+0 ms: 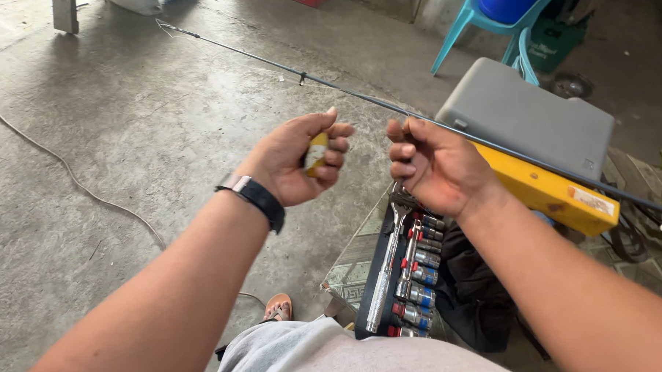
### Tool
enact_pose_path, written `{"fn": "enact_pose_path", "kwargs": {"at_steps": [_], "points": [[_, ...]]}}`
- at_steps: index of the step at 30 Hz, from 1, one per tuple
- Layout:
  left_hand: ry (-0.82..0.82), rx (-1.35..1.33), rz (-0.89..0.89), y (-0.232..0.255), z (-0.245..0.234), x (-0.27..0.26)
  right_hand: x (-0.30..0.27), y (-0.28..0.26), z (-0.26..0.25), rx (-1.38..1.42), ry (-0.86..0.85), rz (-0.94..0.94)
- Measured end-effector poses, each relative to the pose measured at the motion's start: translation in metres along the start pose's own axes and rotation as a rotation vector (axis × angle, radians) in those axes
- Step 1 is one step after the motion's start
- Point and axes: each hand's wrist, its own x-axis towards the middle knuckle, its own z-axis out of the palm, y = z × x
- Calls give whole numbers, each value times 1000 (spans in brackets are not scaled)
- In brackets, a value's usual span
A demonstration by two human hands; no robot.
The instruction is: The person ties a fishing line to a hook, uses pliers to secure the knot, attaches the line to a fishing rod, and then places a yellow bait onto the hook.
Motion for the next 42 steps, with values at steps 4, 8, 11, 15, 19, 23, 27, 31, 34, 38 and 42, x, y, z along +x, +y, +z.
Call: {"fn": "enact_pose_path", "kwargs": {"at_steps": [4, 8, 11, 15, 19, 23, 27, 31, 34, 38, 42], "points": [[84, -188, 26, -13, 10, 11, -5, 0, -5, -152, 94, -60], [150, -239, 152, -27, 24, 15, -5, -8, -11, -174, 106, -86], [153, -252, 206, -33, 27, 17, -8, -10, -14, -193, 134, -106], [107, -366, 184, -35, 24, 17, -13, -10, -11, -182, 149, -113], [102, -390, 187, -38, 25, 15, -17, -9, -7, -176, 130, -60], [49, -248, 217, -38, 24, 11, -18, -7, -4, -202, 100, -60], [0, -114, 279, -36, 22, 8, -19, -7, -2, -210, 108, -61], [-53, -68, 313, -35, 23, 4, -19, -6, 0, -204, 134, -52], [-30, -39, 318, -36, 27, 4, -20, -4, 2, -212, 168, -63], [26, -140, 295, -38, 31, 7, -22, -5, 2, -262, 170, -81], [56, -210, 297, -41, 33, 12, -20, -9, 1, -231, 146, -55]]}}
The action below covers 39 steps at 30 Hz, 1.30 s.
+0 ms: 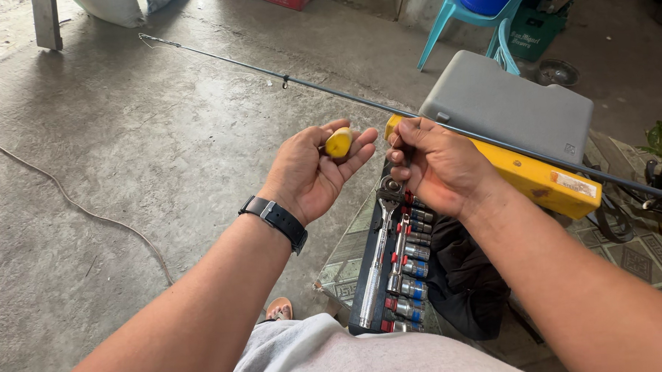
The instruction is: The person ties a fishing line to a hook, uses pliers to secure the knot, attaches the line to a fishing rod, and then places a yellow bait onto the hook.
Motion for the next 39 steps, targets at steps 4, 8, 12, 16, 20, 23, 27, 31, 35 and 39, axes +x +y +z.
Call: {"fn": "enact_pose_path", "kwargs": {"at_steps": [4, 8, 12, 16, 20, 23, 27, 31, 35, 39], "points": [[39, -2, -28, -2, -2, 1, 6, -2, -2, 114, 0, 21], [33, -12, -23, -2, -5, 0, 9, -2, -3, 127, 9, -8], [6, -35, -36, 0, -8, 1, 11, -1, 0, 129, 5, -14], [-35, 43, -32, 2, -11, -1, 10, -2, 4, 118, -20, -16], [-29, 71, -32, 3, -7, -3, 5, -1, 6, 87, 3, -8], [-65, 187, -17, 6, -1, -5, 2, -1, 8, 66, 10, 0], [-191, 476, 102, 7, 5, -8, -4, -4, 11, 27, -2, -4], [-258, 532, 155, 8, 8, -7, -8, -7, 16, -2, -11, -32], [-293, 516, 181, 11, 8, -6, -9, -10, 18, -12, -31, -52], [-263, 283, 131, 11, 5, -8, -9, -10, 18, -34, -40, -48]]}}
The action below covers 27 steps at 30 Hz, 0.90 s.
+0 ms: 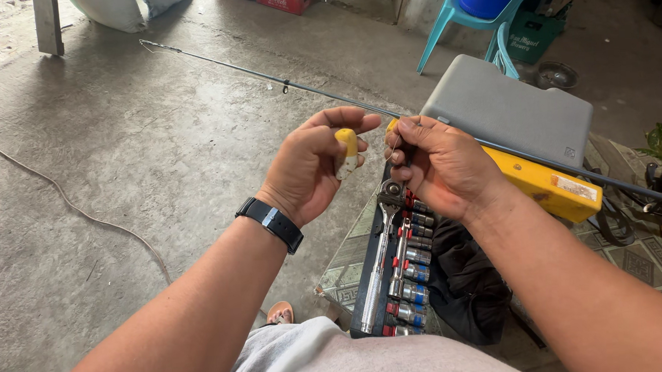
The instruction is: The person ties a fishing line to a hook, uses pliers to secure the knot, attaches the line to a fishing rod, and then places a yellow bait onto the hook.
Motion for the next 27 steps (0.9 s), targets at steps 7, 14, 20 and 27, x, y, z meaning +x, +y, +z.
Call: {"fn": "enact_pose_path", "kwargs": {"at_steps": [7, 14, 20, 27], "points": [[163, 109, -50, -3, 5, -5, 1, 4, 3, -10, -16, -2], [324, 635, -63, -14, 19, -8, 11, 9, 11, -21, 55, 18], [198, 333, -181, -3, 5, -9, 16, 13, 14, -66, -10, 31], [127, -72, -310, 0, -5, -6, 18, 14, 19, -93, 62, 45]]}}
